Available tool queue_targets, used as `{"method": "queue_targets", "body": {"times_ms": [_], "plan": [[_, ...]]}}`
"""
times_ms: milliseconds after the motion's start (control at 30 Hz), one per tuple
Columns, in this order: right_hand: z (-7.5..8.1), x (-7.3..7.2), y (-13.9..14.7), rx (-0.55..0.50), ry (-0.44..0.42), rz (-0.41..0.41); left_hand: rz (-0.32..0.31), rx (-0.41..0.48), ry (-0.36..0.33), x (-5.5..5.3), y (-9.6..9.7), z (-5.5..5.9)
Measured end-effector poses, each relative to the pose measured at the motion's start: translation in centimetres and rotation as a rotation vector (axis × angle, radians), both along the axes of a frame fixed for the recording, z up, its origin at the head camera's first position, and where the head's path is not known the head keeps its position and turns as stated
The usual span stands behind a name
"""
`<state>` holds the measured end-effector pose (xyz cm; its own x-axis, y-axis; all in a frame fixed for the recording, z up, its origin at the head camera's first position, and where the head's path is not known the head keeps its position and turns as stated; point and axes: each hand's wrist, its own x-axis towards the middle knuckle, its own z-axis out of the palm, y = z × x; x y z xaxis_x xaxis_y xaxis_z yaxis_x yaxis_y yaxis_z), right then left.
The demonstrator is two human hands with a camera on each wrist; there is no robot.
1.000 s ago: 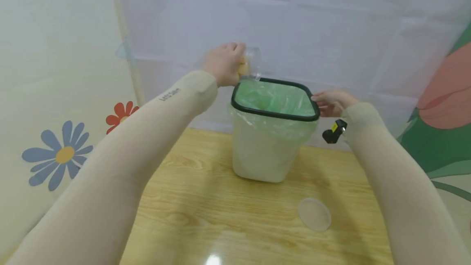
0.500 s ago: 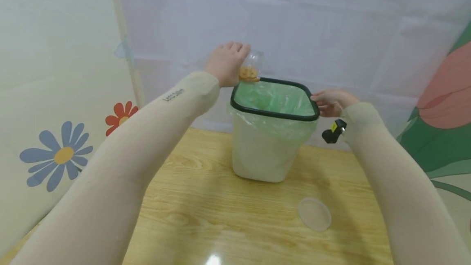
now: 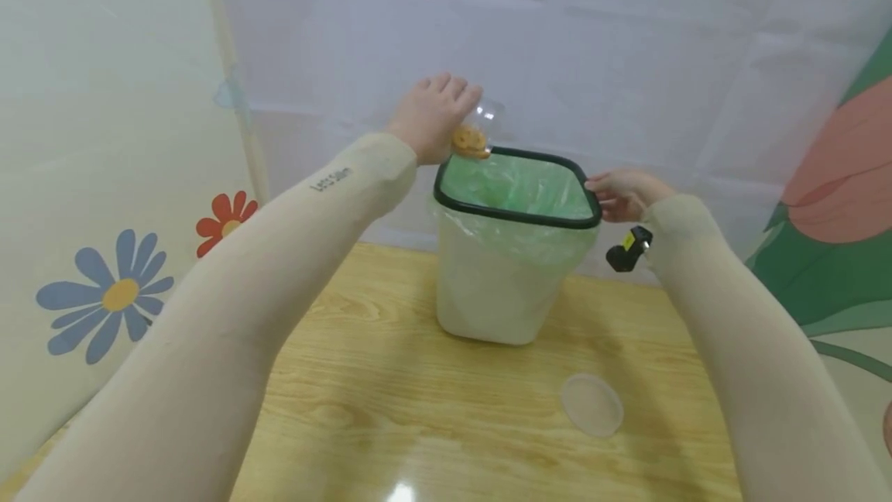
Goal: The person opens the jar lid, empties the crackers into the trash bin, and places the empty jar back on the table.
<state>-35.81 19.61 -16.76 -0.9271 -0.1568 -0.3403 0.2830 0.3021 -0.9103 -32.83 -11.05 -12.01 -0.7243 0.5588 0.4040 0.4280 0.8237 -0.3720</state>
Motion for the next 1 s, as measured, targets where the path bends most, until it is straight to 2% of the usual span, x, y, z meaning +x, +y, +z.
{"method": "queue_targets", "body": {"times_ms": [467,767,1000], "plan": [[-0.05,0.07,0.31,-0.001,0.009,0.007,-0.033,-0.030,0.037,-0.33,0.37,-0.78],[0.01,0.28,0.12,-0.009,0.003,0.006,0.002,-0.082,0.029,-0.05,0.60,-0.70],[-0.02,0.31,0.19,-0.037,-0.003,-0.003,0.000,-0.082,0.009,-0.08,0.87,-0.62]]}}
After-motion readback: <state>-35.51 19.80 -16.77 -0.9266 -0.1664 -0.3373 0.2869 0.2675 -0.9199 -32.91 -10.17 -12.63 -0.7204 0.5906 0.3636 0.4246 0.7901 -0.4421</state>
